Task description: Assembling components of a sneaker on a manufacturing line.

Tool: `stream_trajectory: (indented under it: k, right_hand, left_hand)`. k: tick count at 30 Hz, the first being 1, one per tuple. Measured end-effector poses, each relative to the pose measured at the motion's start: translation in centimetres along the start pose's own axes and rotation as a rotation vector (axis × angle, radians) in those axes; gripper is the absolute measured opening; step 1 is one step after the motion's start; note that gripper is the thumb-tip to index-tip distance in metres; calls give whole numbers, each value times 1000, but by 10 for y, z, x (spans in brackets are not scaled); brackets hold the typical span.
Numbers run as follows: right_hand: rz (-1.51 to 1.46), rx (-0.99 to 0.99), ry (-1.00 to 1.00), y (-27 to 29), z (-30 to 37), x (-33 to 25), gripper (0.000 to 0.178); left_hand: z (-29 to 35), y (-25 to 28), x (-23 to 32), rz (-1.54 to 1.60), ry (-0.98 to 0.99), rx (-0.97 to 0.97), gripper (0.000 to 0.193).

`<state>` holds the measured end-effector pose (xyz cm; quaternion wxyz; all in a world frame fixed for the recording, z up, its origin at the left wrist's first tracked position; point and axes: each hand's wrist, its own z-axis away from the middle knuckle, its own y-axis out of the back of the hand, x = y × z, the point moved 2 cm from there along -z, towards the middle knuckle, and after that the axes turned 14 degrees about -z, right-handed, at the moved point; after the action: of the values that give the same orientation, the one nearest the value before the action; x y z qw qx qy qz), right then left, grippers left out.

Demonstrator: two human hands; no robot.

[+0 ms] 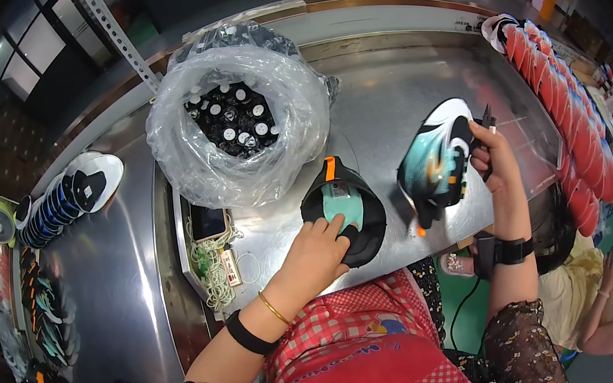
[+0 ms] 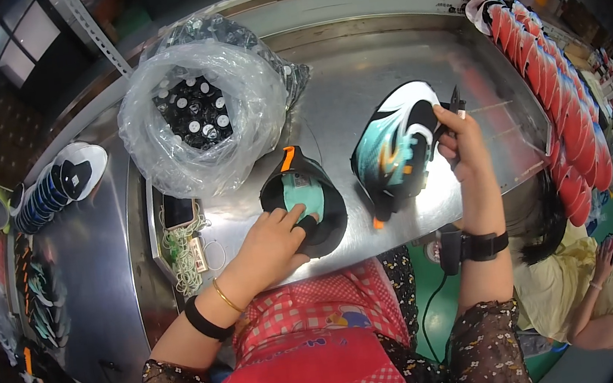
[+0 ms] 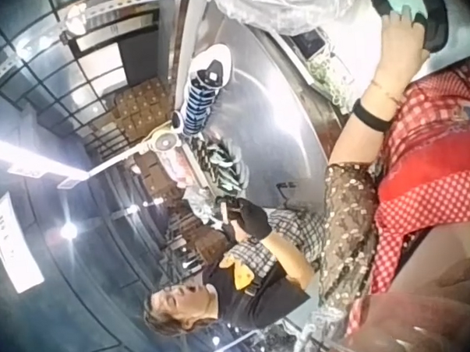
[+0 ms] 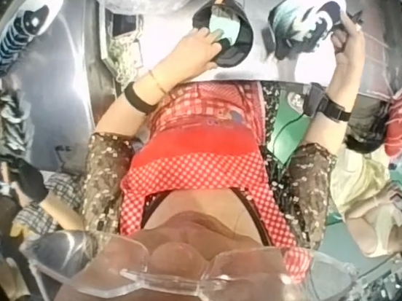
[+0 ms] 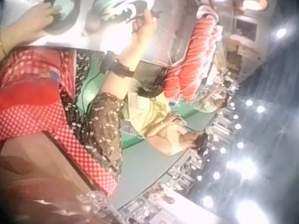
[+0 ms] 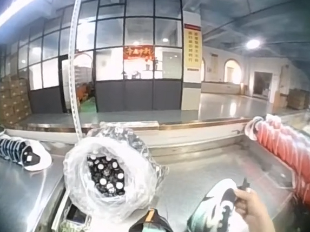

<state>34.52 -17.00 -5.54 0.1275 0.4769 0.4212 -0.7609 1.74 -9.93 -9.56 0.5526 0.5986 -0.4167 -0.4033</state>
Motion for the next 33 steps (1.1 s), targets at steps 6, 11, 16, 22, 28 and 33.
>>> stream_trajectory:
  k: [6,11,16,22,28,33]
  right_hand:
    - [-161,-91,-109,-23,32,-1,8]
    - [-111,-104,-150,-10,60,10,12]
    - [226,62,-225,5,21,45,15]
    - [964,149,167,-4,-22,66,23]
    - [1220,-784,864,-122,94,74,7]
    - [1391,-1401,514,-148,137,117,24]
  left_hand:
    - [-13,-29,-2,-38,-113,257,17]
    - [-25,60,-45,-46,347,838,29]
    - [-2,81,-79,1582,527,518,19]
    - [1,-49,-74,789,809,122,21]
    - [3,-32,-66,386,834,-68,24]
    - [13,48,-54,171,594,-7,25]
